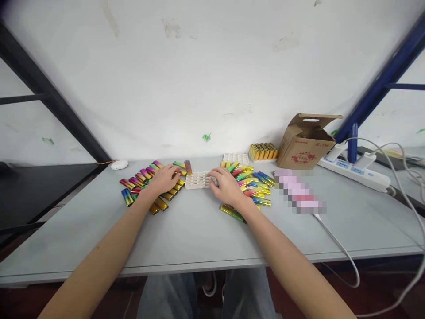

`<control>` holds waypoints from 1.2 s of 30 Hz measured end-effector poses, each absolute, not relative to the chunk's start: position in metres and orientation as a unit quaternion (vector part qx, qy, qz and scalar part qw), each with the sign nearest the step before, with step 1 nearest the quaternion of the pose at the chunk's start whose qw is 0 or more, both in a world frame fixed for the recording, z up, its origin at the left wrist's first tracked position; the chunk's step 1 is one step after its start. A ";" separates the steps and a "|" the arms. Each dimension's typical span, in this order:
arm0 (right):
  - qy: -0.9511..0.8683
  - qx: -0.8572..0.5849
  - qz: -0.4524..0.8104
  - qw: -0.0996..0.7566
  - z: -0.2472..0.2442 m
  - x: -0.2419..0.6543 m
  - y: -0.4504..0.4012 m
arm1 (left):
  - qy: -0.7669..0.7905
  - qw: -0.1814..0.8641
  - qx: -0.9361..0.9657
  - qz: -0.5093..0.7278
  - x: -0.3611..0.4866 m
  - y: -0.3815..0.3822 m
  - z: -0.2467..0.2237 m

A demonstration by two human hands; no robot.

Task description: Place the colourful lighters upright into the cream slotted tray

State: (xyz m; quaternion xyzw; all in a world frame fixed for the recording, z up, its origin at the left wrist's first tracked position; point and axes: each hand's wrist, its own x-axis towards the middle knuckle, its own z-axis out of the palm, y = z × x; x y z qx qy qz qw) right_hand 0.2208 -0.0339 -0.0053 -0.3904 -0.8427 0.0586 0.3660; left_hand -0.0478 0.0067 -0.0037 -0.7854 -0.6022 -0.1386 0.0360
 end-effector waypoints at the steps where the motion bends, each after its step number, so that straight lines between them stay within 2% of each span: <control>1: -0.844 -0.392 0.059 0.363 -0.005 0.221 -0.034 | -0.604 0.042 -0.784 -0.138 -0.048 0.007 -0.005; 26: -0.855 -0.383 0.086 0.340 -0.006 0.223 -0.035 | -0.621 -0.021 -0.763 -0.180 -0.055 0.019 -0.010; 36: -0.858 -0.381 0.087 0.334 -0.006 0.222 -0.035 | -0.632 -0.055 -0.736 -0.235 -0.058 0.021 -0.008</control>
